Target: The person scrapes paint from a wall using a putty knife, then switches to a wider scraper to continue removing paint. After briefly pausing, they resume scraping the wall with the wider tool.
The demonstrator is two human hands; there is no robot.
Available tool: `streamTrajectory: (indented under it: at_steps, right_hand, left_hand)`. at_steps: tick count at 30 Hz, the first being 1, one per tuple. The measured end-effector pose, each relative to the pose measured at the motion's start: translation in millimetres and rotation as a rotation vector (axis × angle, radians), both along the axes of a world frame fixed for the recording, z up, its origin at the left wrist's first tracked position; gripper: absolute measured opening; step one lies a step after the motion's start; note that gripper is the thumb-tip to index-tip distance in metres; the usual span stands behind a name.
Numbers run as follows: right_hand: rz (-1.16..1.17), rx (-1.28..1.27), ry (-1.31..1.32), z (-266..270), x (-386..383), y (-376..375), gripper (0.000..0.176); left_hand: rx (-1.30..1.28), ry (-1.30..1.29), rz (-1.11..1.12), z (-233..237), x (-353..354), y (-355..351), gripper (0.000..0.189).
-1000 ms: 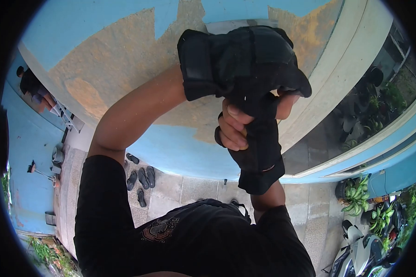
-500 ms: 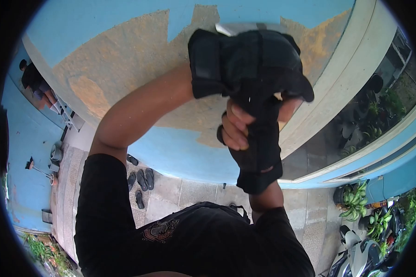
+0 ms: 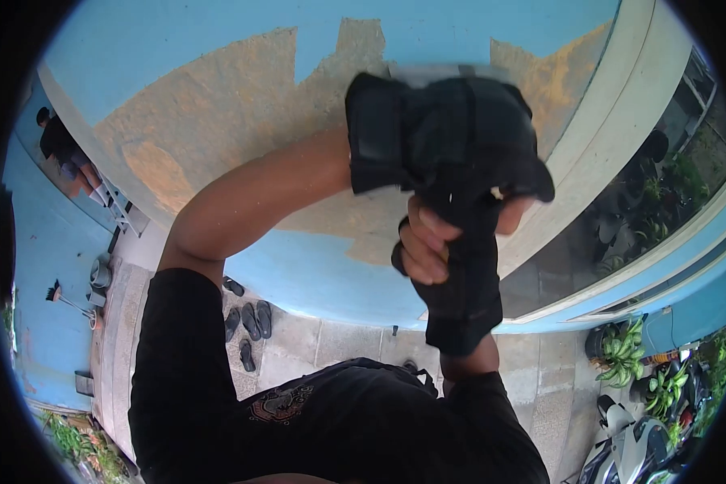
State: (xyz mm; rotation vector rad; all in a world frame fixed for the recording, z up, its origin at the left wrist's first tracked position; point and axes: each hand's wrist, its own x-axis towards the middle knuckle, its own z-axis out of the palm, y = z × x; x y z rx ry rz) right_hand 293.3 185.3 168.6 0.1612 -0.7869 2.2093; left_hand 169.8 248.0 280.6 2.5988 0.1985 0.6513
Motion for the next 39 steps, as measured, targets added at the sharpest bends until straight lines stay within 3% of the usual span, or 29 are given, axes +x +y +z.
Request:
streamTrajectory:
  at_steps: [5, 7, 8, 14, 16, 19, 23, 25, 29, 33, 35, 38, 39]
  right_hand:
    - [0.011, 0.016, 0.027, 2, -3, -1, 0.003]
    - [0.022, 0.057, -0.028, 0, 2, -3, 0.004]
    - [0.025, 0.061, -0.029, 2, -1, 1, 0.004]
    - [0.070, -0.048, 0.058, 3, -2, -5, 0.001]
    - [0.051, 0.040, 0.008, 8, 3, -3, 0.003]
    - [0.059, -0.018, 0.039, 11, -1, -2, 0.005]
    - [0.003, 0.052, -0.024, 4, -1, -13, 0.004]
    - [0.013, 0.041, 0.029, 3, -11, 0, 0.006]
    - [-0.029, -0.005, -0.020, 8, -9, -9, 0.014]
    - [-0.036, 0.023, -0.060, 10, -5, -11, 0.012]
    - [-0.030, -0.023, 0.049, 7, -13, -1, 0.005]
    - [-0.083, -0.030, -0.009, 4, -12, -16, 0.005]
    - [-0.070, 0.002, -0.050, 6, -8, -19, 0.005]
  left_hand:
    - [-0.177, 0.048, 0.023, -3, 2, 2, 0.019]
    - [0.373, 0.032, 0.064, 1, 2, -10, 0.018]
    - [0.376, 0.031, 0.067, 3, 1, -8, 0.018]
    - [-0.111, 0.037, 0.096, -8, 2, -1, 0.015]
    - [0.370, 0.009, 0.150, 6, 1, -12, 0.017]
    - [0.545, -0.118, 0.203, -2, 1, -8, 0.019]
    - [0.233, 0.038, 0.079, -3, -1, -6, 0.020]
    - [0.058, -0.052, 0.015, -4, -1, -1, 0.022]
    - [0.022, -0.033, 0.021, -3, -3, -1, 0.021]
    - [0.219, 0.026, 0.042, -5, -3, -4, 0.020]
    - [-0.211, -0.055, 0.030, -12, -1, 19, 0.022]
    - [-0.157, 0.041, -0.054, 0, 1, 0, 0.020]
    - [0.173, -0.004, 0.024, -3, 2, -10, 0.020]
